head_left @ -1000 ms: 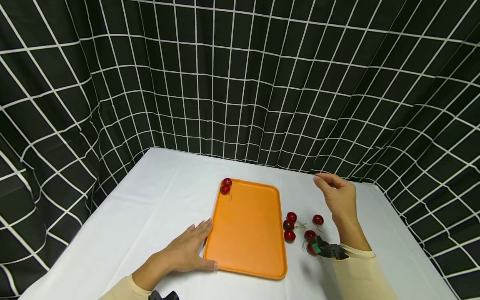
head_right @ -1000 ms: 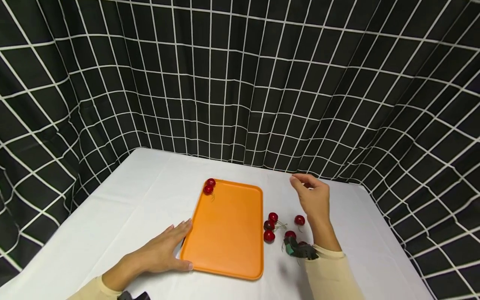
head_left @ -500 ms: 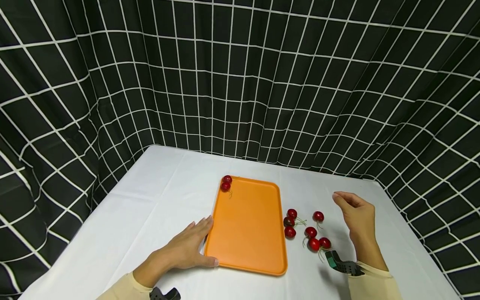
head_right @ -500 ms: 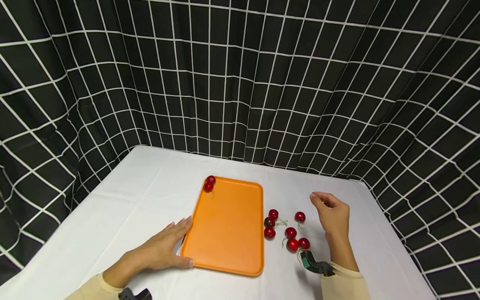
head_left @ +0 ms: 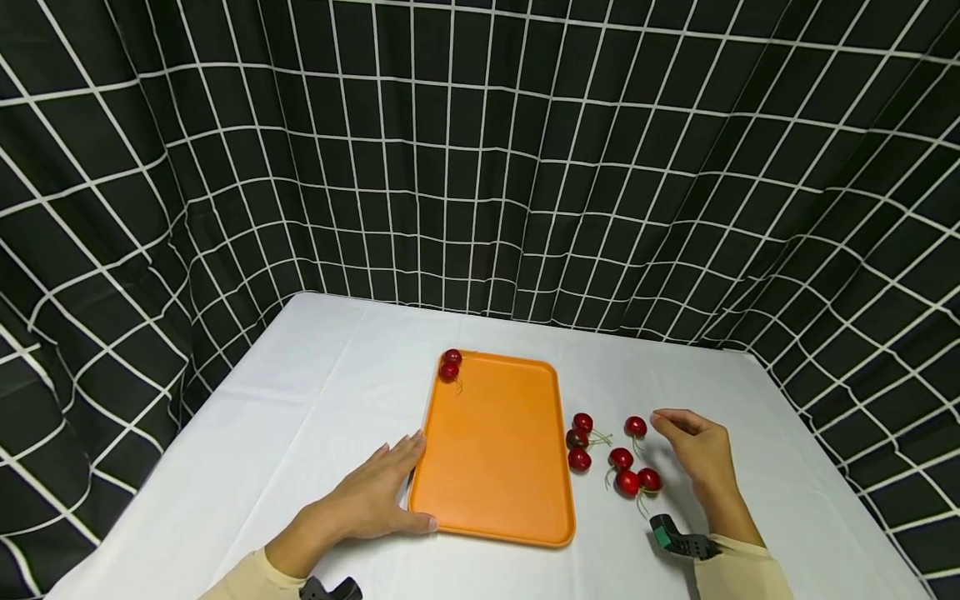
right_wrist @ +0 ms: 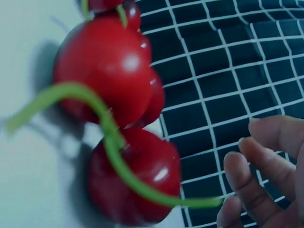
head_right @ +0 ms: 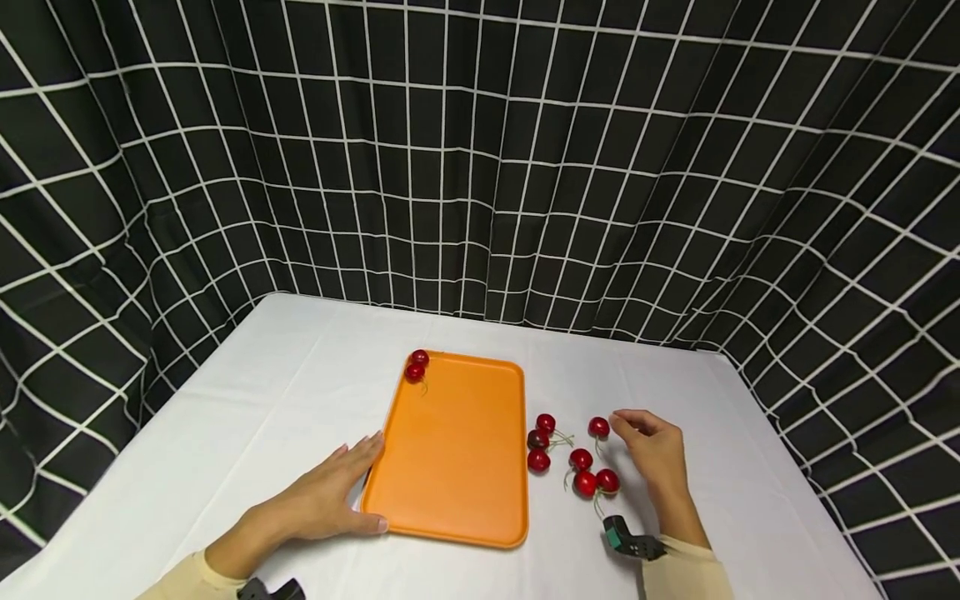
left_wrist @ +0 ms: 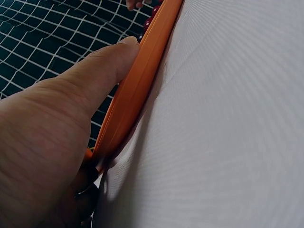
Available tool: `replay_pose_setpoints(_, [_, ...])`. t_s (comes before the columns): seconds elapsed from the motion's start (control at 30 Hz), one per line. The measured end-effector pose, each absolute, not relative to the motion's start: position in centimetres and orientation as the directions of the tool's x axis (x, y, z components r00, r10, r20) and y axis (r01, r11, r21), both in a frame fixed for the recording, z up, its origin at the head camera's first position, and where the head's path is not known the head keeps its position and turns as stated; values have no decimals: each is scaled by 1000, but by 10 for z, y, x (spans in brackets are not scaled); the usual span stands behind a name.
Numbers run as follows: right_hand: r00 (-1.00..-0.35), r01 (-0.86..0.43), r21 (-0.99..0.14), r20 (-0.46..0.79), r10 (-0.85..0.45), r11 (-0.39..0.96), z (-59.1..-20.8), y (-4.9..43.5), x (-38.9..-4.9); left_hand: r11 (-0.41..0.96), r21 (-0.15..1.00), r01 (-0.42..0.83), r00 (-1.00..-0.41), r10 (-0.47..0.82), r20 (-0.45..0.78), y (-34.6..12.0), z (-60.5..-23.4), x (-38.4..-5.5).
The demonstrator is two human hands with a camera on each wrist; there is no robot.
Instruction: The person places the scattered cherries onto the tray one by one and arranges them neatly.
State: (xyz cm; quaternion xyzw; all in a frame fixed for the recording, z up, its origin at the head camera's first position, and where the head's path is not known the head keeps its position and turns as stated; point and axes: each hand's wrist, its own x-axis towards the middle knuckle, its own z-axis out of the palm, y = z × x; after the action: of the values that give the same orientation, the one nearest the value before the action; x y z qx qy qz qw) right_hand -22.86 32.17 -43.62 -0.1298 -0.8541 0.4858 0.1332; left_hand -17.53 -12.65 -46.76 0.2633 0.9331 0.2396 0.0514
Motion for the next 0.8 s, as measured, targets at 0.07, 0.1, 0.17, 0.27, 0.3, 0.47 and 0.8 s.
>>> replay_pose_setpoints(0.07, [-936, 65, -864, 120, 330, 499, -442, 324, -229, 744, 477, 468, -855, 518, 30, -126, -469, -175])
replay_pose_setpoints(0.1, [-940, 49, -860, 132, 313, 508, -445, 325, -229, 743, 480, 466, -854, 519, 26, -126, -469, -175])
replay_pose_setpoints(0.17, [-951, 25, -853, 141, 276, 522, -451, 327, -229, 745, 481, 462, -855, 519, 18, -126, -469, -175])
replay_pose_setpoints(0.27, [-969, 0, -840, 133, 206, 542, -458, 329, -228, 748, 482, 457, -857, 515, 12, -126, -469, -175])
replay_pose_setpoints(0.3, [-974, 0, -839, 124, 191, 544, -460, 329, -228, 751, 480, 453, -859, 513, 8, -126, -469, -176])
replay_pose_setpoints(0.47, [-985, 0, -828, 97, 143, 561, -463, 330, -227, 760, 474, 446, -865, 501, 10, -125, -470, -177])
replay_pose_setpoints(0.8, [-995, -13, -789, 71, 70, 615, -464, 330, -226, 756, 475, 450, -865, 502, 19, -125, -470, -176])
